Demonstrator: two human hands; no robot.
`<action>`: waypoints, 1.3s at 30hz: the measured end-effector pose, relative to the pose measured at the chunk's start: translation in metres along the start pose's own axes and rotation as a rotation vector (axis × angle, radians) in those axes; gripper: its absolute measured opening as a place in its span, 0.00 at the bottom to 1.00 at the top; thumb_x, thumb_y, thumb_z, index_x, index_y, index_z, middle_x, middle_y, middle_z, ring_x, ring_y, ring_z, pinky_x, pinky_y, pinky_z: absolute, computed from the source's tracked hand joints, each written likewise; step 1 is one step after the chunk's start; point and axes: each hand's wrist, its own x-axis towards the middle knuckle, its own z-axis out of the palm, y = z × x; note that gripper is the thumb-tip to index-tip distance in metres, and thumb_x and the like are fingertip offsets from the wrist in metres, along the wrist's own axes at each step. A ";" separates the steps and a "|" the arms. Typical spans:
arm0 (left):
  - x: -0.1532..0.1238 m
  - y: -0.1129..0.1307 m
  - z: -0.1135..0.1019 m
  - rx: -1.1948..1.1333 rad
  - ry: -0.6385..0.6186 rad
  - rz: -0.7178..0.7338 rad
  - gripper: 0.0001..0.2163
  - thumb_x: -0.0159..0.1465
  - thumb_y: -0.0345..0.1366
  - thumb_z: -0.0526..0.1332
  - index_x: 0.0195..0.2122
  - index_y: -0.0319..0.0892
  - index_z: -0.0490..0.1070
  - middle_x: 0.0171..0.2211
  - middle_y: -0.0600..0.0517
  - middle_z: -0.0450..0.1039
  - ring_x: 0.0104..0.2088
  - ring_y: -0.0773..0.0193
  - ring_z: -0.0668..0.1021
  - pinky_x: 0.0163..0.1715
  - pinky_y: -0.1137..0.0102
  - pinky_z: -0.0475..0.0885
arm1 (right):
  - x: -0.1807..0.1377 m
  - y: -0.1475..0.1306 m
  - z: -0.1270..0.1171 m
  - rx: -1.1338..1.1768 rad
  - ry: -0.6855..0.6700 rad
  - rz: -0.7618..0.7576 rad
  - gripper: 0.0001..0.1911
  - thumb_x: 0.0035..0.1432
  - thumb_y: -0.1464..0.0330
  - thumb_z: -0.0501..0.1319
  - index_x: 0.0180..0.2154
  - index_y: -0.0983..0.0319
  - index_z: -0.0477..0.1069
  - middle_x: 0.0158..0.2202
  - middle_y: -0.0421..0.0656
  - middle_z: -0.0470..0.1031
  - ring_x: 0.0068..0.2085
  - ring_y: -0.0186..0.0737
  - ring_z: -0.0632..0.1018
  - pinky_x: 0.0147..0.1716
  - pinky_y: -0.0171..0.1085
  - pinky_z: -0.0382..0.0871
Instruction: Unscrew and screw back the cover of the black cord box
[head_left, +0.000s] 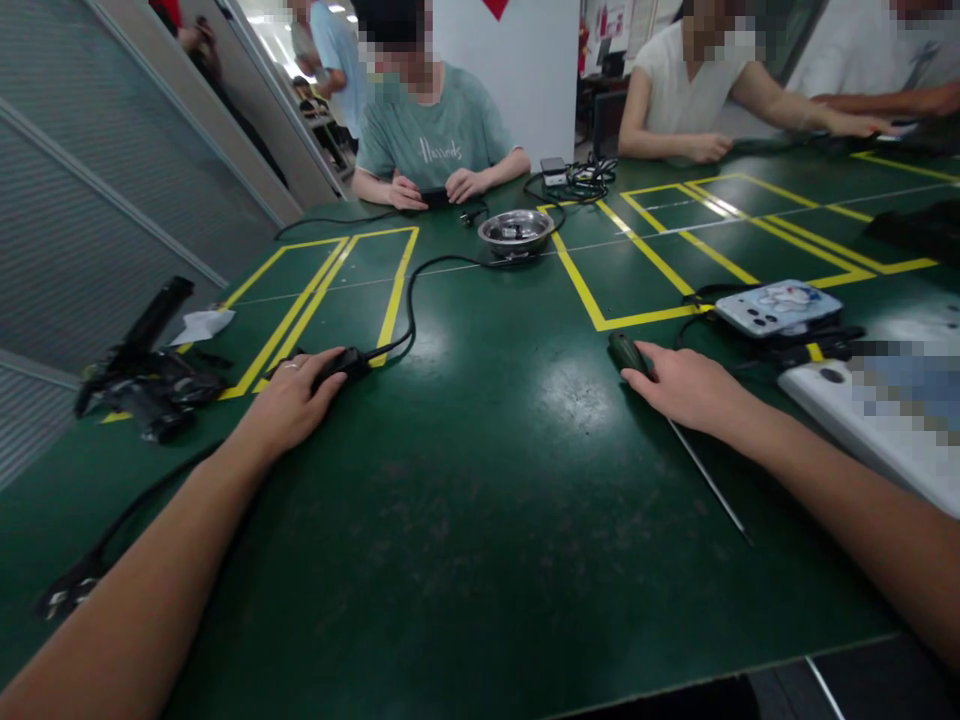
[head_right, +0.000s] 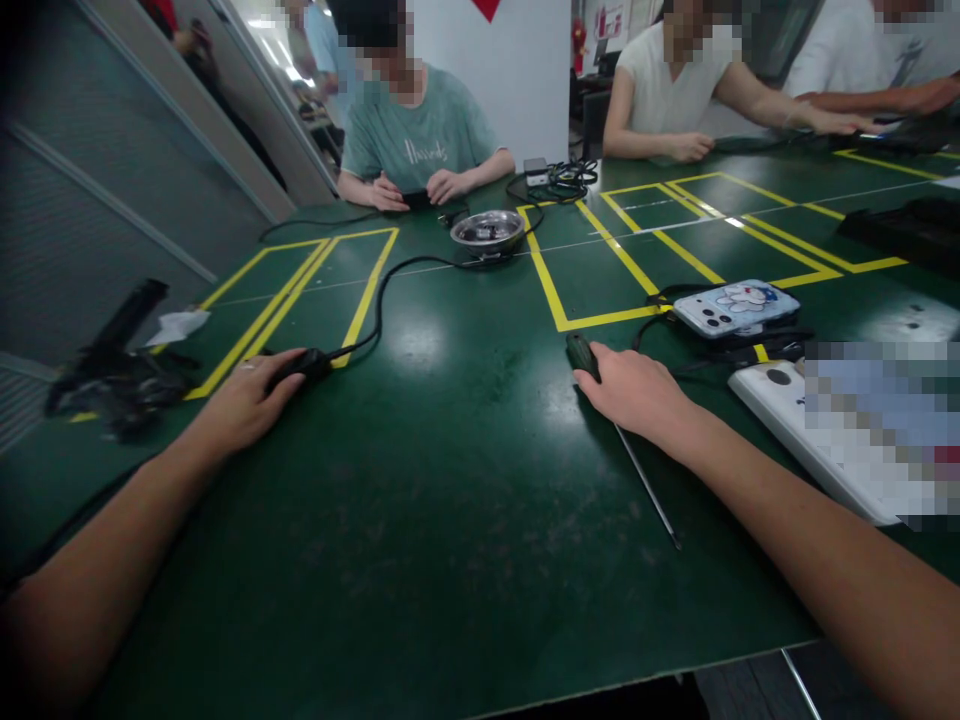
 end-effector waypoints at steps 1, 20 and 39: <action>-0.001 0.001 0.000 -0.006 0.006 -0.005 0.25 0.71 0.43 0.45 0.64 0.33 0.55 0.52 0.42 0.65 0.52 0.55 0.68 0.56 0.62 0.61 | 0.000 -0.001 0.000 -0.007 -0.001 0.014 0.32 0.64 0.50 0.43 0.59 0.64 0.64 0.36 0.55 0.79 0.36 0.56 0.79 0.33 0.47 0.69; -0.049 0.156 -0.039 -0.293 0.081 0.468 0.19 0.69 0.41 0.51 0.59 0.43 0.50 0.48 0.43 0.67 0.41 0.57 0.75 0.42 0.62 0.73 | -0.017 -0.108 -0.015 0.672 -0.162 -0.631 0.44 0.55 0.49 0.61 0.66 0.63 0.53 0.61 0.55 0.65 0.56 0.53 0.72 0.54 0.49 0.65; -0.029 0.082 -0.038 -0.176 0.094 0.166 0.17 0.69 0.42 0.50 0.57 0.42 0.58 0.54 0.44 0.65 0.49 0.56 0.73 0.52 0.61 0.68 | 0.000 -0.096 0.010 1.503 -0.517 -0.163 0.19 0.48 0.67 0.71 0.42 0.63 0.69 0.45 0.46 0.74 0.43 0.37 0.77 0.48 0.41 0.72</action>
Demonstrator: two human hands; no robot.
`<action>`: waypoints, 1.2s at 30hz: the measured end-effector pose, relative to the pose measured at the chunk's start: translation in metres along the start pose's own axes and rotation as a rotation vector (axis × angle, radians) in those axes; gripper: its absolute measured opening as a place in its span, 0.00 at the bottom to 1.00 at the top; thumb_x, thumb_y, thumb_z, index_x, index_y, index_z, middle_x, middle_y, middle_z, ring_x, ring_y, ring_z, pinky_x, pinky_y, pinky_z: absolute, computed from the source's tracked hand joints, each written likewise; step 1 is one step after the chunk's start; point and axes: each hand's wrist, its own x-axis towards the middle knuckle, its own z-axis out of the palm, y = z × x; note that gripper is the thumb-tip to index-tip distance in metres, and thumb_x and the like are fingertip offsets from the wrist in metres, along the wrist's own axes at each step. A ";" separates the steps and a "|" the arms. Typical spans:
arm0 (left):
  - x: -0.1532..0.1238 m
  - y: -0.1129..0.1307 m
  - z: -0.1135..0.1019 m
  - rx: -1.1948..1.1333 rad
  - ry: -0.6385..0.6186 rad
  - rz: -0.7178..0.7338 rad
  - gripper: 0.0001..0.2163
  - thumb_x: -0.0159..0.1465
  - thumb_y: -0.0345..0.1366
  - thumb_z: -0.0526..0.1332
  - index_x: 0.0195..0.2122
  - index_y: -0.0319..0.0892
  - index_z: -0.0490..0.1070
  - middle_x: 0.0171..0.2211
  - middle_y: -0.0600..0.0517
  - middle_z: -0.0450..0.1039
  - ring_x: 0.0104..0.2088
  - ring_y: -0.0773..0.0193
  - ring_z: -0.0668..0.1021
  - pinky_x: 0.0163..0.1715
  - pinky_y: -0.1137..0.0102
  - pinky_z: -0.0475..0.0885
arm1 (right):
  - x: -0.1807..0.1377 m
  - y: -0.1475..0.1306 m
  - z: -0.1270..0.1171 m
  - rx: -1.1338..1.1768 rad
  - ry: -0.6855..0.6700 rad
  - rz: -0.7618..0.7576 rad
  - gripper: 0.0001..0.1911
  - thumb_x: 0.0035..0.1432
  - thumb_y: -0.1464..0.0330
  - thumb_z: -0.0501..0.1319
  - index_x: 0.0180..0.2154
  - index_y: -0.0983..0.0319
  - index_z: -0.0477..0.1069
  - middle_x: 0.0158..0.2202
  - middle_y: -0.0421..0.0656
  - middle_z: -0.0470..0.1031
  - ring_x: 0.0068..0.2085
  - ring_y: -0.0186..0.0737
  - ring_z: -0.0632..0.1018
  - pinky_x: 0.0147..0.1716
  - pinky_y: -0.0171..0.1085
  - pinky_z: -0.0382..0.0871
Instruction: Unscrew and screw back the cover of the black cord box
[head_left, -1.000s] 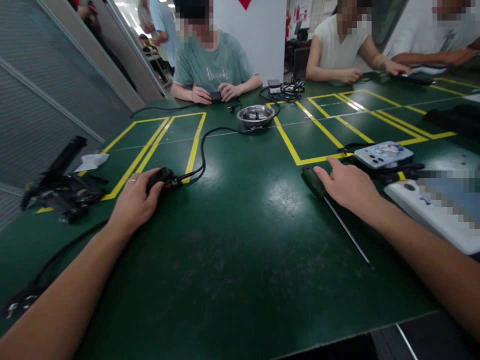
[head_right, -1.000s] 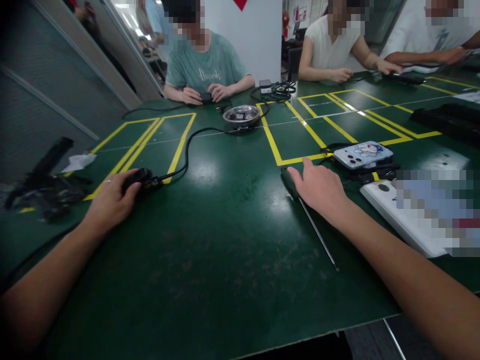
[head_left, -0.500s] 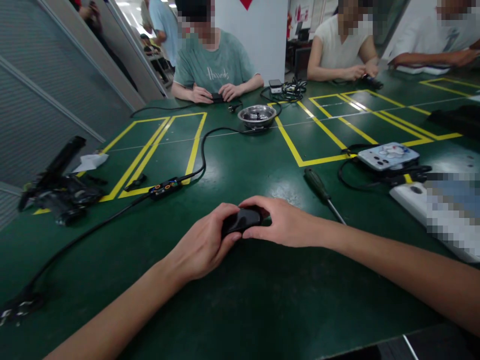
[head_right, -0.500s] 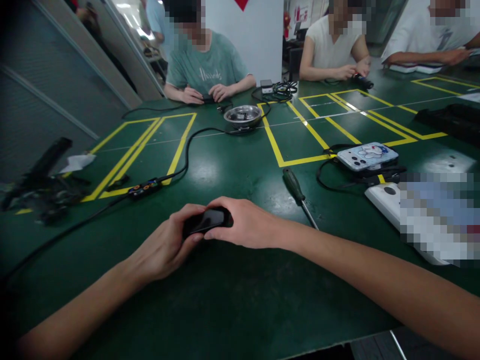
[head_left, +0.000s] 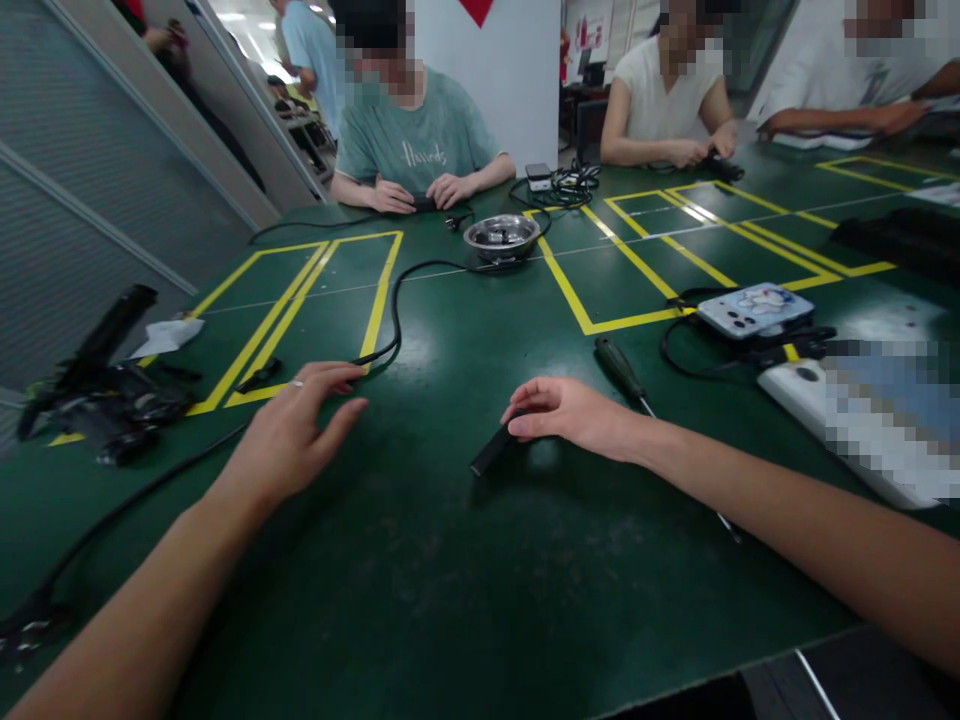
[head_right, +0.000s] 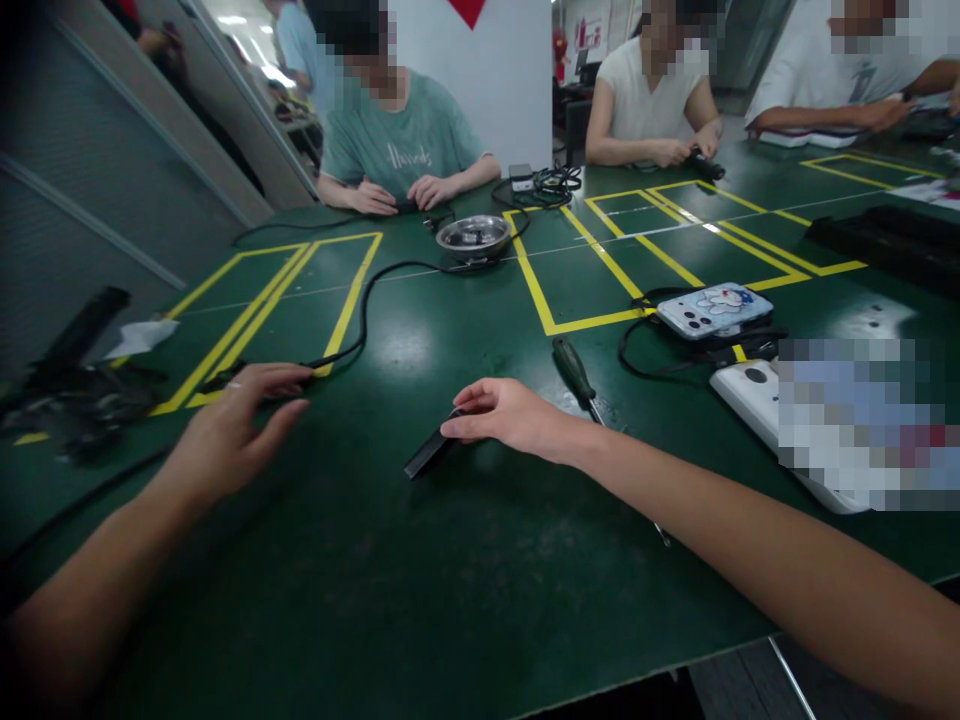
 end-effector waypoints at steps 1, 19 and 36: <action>0.000 -0.016 -0.002 0.027 0.021 -0.072 0.17 0.70 0.43 0.49 0.56 0.42 0.59 0.52 0.45 0.65 0.47 0.57 0.73 0.51 0.62 0.68 | 0.000 0.001 -0.001 -0.013 0.003 -0.001 0.20 0.48 0.67 0.71 0.43 0.63 0.69 0.46 0.46 0.74 0.44 0.38 0.77 0.49 0.42 0.72; 0.001 -0.081 0.012 0.271 -0.171 -0.287 0.26 0.69 0.52 0.40 0.56 0.37 0.60 0.48 0.43 0.67 0.53 0.50 0.70 0.55 0.59 0.64 | 0.010 0.003 -0.025 0.494 0.175 -0.104 0.16 0.57 0.62 0.64 0.46 0.59 0.67 0.49 0.46 0.76 0.48 0.40 0.77 0.52 0.46 0.68; 0.002 -0.086 0.021 0.276 -0.144 -0.307 0.29 0.69 0.52 0.39 0.57 0.33 0.61 0.50 0.38 0.67 0.51 0.47 0.72 0.54 0.57 0.64 | 0.016 0.000 -0.040 0.583 0.263 -0.084 0.15 0.64 0.57 0.56 0.43 0.63 0.65 0.46 0.52 0.77 0.38 0.36 0.76 0.44 0.36 0.70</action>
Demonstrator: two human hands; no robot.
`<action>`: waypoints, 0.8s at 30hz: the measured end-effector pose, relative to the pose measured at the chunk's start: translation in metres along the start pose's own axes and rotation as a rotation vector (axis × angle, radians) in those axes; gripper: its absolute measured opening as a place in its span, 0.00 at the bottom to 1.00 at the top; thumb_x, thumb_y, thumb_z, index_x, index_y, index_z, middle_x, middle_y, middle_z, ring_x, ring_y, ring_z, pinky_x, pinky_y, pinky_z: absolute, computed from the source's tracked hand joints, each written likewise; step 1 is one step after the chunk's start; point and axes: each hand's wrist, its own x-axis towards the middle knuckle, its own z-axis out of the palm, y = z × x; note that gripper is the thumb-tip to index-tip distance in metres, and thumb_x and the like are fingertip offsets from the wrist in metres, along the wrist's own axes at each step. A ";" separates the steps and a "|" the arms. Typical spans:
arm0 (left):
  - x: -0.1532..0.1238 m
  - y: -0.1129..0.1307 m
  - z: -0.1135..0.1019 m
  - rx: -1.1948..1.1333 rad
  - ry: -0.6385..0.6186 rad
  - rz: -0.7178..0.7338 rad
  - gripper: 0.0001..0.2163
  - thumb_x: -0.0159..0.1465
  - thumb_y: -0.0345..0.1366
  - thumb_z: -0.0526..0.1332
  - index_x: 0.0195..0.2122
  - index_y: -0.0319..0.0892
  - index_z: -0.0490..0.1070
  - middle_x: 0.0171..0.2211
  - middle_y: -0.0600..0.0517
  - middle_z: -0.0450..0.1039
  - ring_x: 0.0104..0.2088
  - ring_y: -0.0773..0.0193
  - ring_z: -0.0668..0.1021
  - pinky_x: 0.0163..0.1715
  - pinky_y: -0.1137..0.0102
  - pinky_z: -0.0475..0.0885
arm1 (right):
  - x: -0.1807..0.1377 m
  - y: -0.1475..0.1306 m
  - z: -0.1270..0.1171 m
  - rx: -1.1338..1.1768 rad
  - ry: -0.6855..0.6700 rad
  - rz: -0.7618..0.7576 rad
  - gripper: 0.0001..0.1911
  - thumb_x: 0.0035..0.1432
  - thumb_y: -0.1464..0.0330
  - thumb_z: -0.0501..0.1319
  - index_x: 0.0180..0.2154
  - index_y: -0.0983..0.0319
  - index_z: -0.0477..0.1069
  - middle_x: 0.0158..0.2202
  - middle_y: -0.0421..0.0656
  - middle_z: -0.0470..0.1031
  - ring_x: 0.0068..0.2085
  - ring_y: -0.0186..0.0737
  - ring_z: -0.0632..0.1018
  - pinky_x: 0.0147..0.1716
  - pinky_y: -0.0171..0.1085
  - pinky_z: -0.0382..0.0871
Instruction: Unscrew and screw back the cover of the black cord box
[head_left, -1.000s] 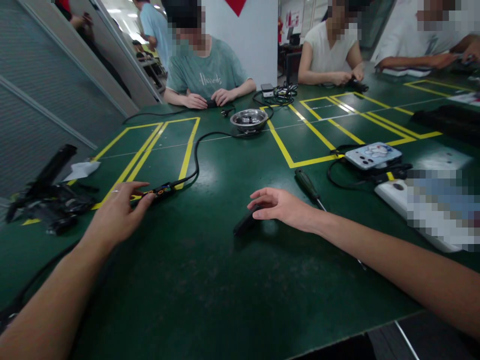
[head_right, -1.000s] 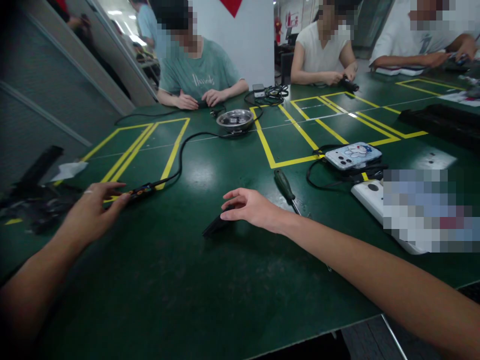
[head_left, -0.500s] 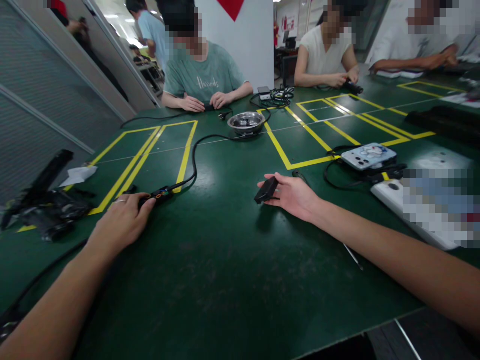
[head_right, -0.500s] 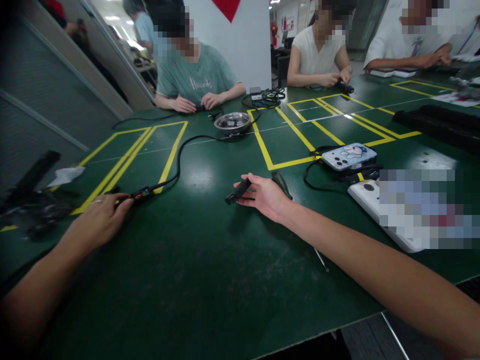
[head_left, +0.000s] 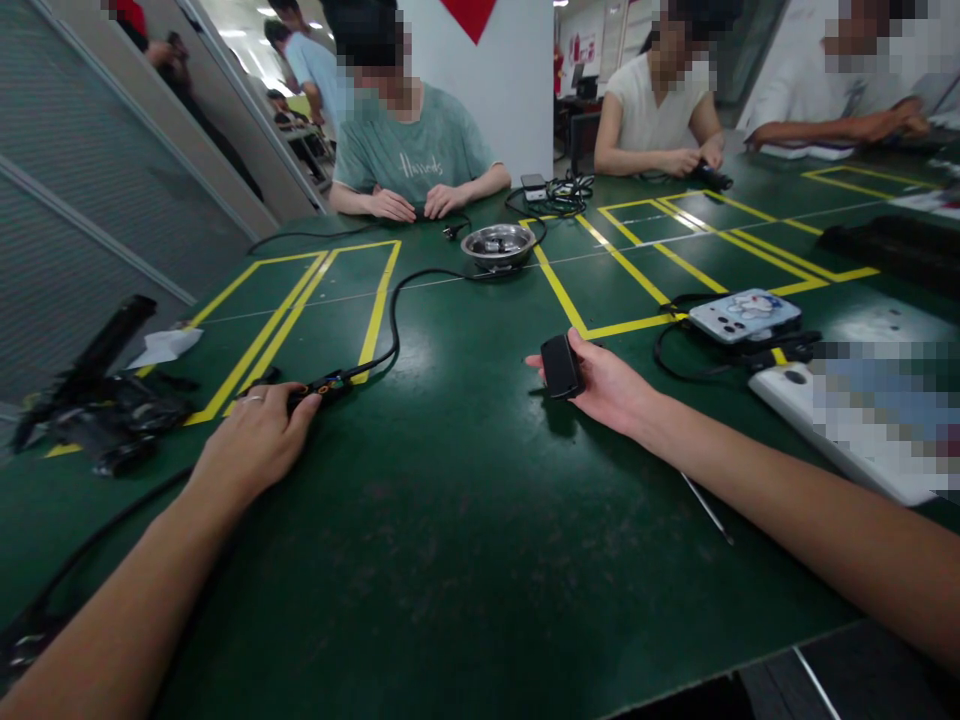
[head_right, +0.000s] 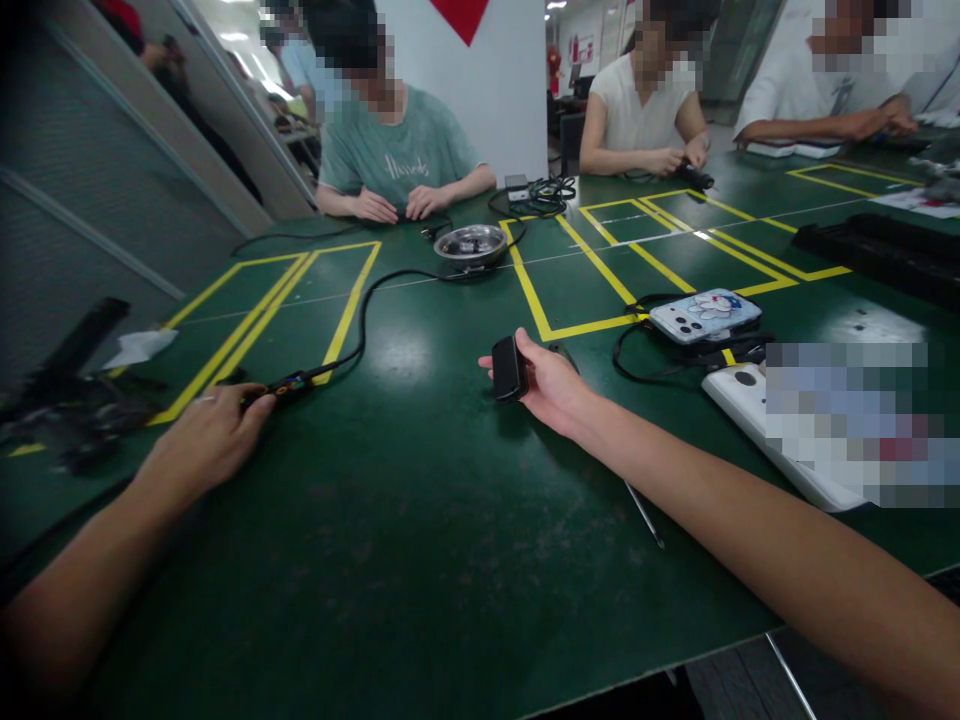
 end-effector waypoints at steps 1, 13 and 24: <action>0.000 0.000 0.001 0.004 0.009 -0.006 0.29 0.69 0.52 0.40 0.57 0.33 0.62 0.50 0.38 0.67 0.51 0.47 0.72 0.54 0.57 0.64 | 0.001 0.000 0.000 0.014 0.002 0.011 0.16 0.66 0.57 0.53 0.44 0.63 0.66 0.46 0.53 0.77 0.38 0.36 0.76 0.42 0.36 0.71; 0.004 -0.011 0.007 -0.044 0.067 -0.055 0.28 0.65 0.55 0.50 0.55 0.38 0.65 0.50 0.42 0.66 0.50 0.51 0.72 0.50 0.61 0.68 | 0.006 -0.013 -0.005 0.022 0.159 0.046 0.19 0.66 0.61 0.43 0.44 0.65 0.66 0.38 0.54 0.78 0.32 0.42 0.78 0.31 0.40 0.74; 0.003 -0.011 -0.003 -0.088 0.130 -0.098 0.30 0.59 0.59 0.58 0.51 0.40 0.71 0.43 0.45 0.68 0.43 0.53 0.74 0.43 0.63 0.71 | 0.013 -0.021 -0.015 -0.117 0.393 -0.157 0.16 0.63 0.65 0.45 0.40 0.65 0.67 0.28 0.48 0.75 0.25 0.37 0.74 0.23 0.36 0.70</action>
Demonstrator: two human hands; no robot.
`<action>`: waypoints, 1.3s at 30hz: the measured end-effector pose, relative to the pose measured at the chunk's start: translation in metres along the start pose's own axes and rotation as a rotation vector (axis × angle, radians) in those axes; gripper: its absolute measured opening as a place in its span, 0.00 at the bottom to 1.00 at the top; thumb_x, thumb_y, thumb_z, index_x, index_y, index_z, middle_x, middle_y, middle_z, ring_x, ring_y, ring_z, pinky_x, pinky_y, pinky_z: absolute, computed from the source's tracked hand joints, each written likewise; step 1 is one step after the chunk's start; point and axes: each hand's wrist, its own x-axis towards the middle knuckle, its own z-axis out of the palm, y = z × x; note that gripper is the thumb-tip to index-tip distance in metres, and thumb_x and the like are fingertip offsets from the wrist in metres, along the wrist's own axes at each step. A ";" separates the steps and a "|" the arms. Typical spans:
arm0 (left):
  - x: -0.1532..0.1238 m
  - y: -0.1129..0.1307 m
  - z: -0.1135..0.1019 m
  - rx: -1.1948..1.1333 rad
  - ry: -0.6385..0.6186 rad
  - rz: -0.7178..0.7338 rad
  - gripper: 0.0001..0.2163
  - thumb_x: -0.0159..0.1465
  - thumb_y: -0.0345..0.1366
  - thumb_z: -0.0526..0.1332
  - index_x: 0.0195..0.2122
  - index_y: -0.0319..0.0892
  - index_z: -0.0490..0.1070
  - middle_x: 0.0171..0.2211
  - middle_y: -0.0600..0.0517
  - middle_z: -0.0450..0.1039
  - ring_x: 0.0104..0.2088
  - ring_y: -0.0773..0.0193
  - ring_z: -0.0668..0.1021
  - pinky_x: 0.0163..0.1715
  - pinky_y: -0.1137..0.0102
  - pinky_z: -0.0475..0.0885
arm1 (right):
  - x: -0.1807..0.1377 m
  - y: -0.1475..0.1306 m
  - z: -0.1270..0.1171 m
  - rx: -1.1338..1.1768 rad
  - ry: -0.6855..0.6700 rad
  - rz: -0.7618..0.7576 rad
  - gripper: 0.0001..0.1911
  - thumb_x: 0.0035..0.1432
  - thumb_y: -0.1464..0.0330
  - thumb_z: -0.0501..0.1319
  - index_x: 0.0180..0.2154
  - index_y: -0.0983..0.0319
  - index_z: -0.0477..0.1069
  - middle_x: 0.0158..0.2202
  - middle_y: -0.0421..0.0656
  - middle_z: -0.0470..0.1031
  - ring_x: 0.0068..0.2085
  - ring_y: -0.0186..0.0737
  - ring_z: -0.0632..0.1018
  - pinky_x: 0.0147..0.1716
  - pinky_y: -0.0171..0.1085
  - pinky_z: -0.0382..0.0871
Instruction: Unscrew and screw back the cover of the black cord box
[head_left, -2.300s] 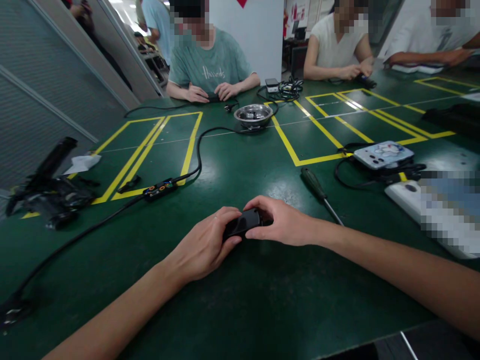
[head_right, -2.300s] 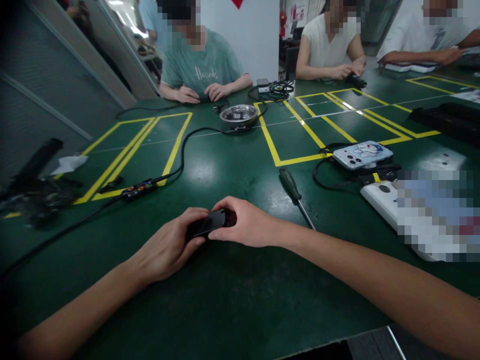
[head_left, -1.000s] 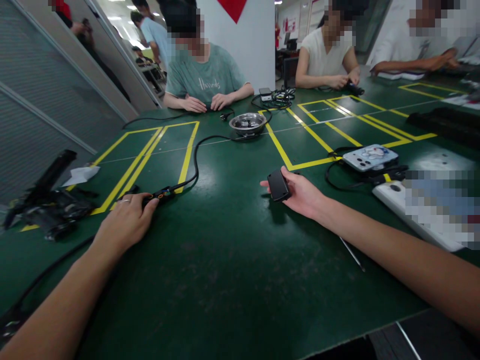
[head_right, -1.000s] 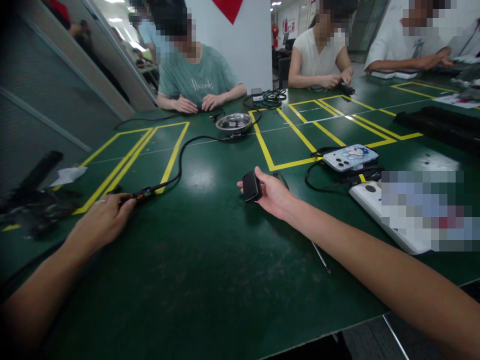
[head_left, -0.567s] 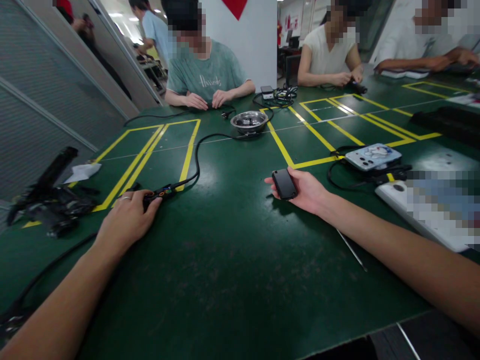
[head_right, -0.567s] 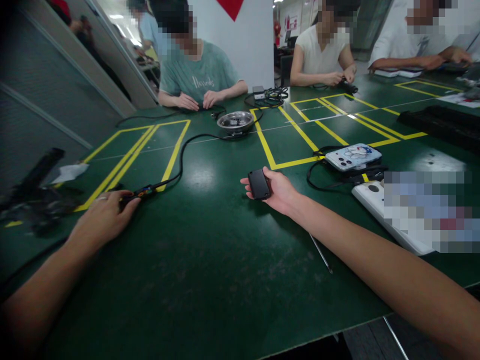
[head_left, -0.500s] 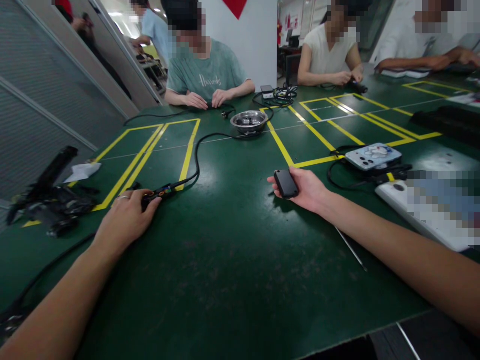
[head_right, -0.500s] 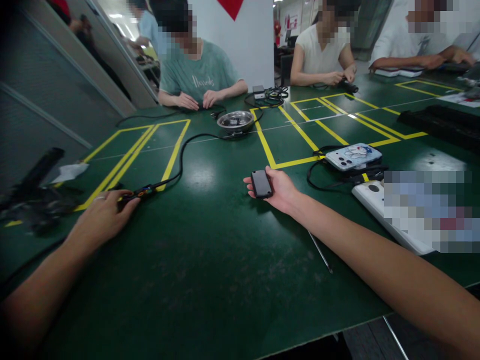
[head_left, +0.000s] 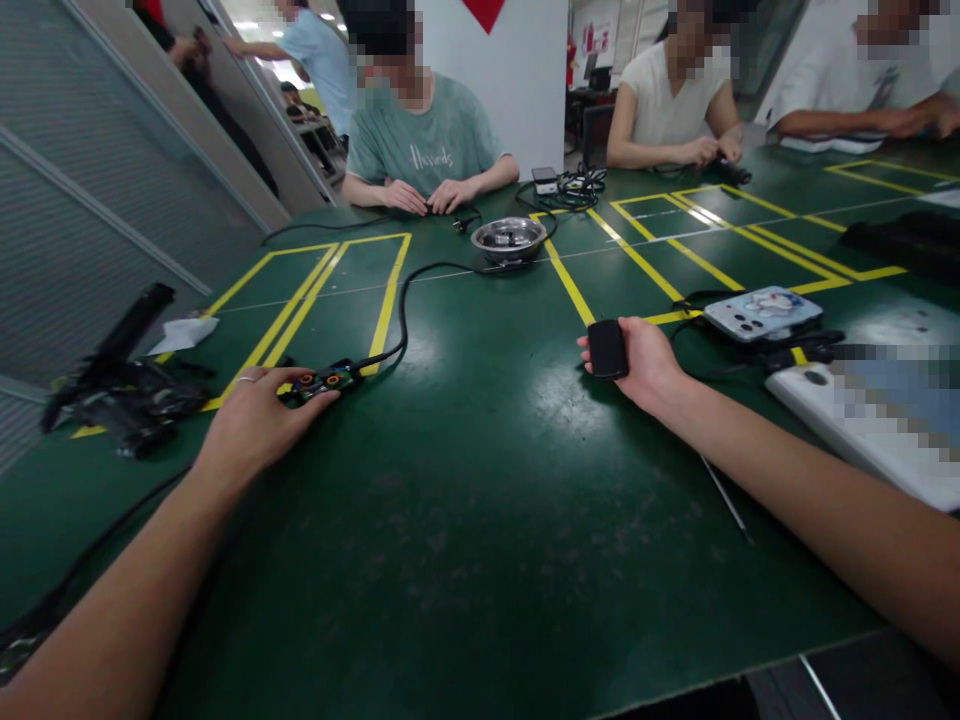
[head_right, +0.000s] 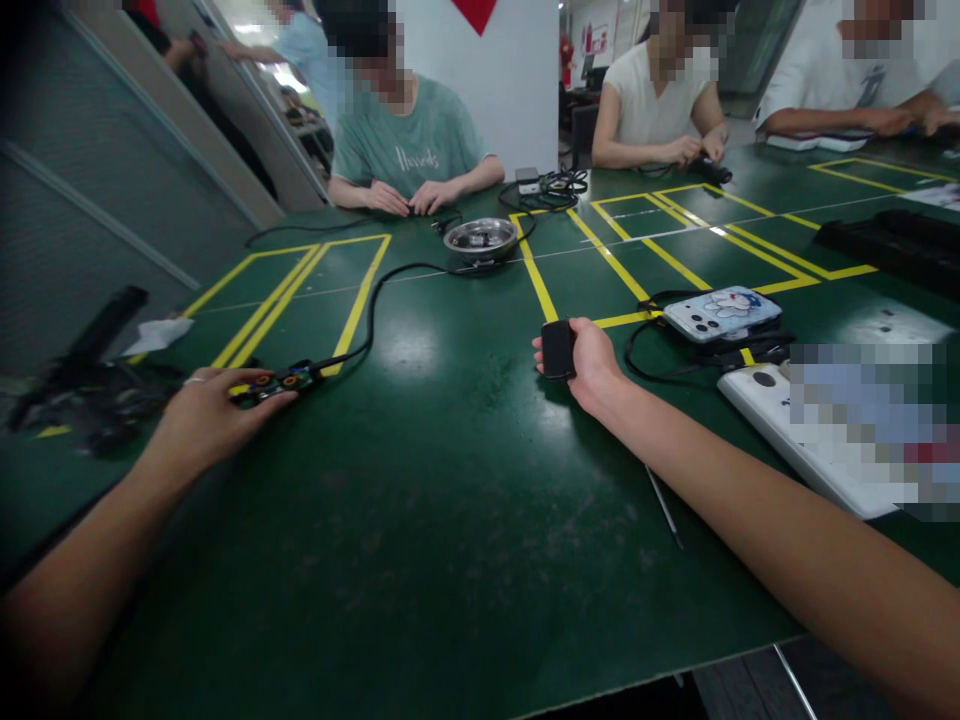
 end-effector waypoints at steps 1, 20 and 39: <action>0.000 0.001 0.000 -0.004 -0.003 0.004 0.29 0.59 0.58 0.58 0.51 0.40 0.72 0.43 0.46 0.68 0.44 0.54 0.74 0.44 0.63 0.71 | 0.000 -0.001 0.001 -0.007 0.017 -0.022 0.16 0.63 0.64 0.45 0.39 0.65 0.67 0.28 0.47 0.75 0.25 0.37 0.74 0.23 0.35 0.70; -0.012 0.021 -0.013 0.103 0.276 -0.174 0.28 0.64 0.57 0.52 0.55 0.38 0.65 0.47 0.43 0.71 0.44 0.49 0.75 0.39 0.61 0.71 | 0.034 0.012 0.006 -1.881 -0.159 -0.974 0.21 0.64 0.63 0.49 0.50 0.69 0.69 0.48 0.61 0.70 0.49 0.59 0.71 0.45 0.52 0.65; -0.025 0.041 -0.023 0.009 0.402 -0.167 0.28 0.66 0.56 0.52 0.52 0.34 0.66 0.46 0.41 0.70 0.45 0.51 0.74 0.41 0.62 0.69 | -0.016 0.135 0.242 -1.409 -0.811 -1.229 0.12 0.60 0.67 0.55 0.44 0.55 0.73 0.50 0.37 0.77 0.55 0.43 0.72 0.53 0.43 0.66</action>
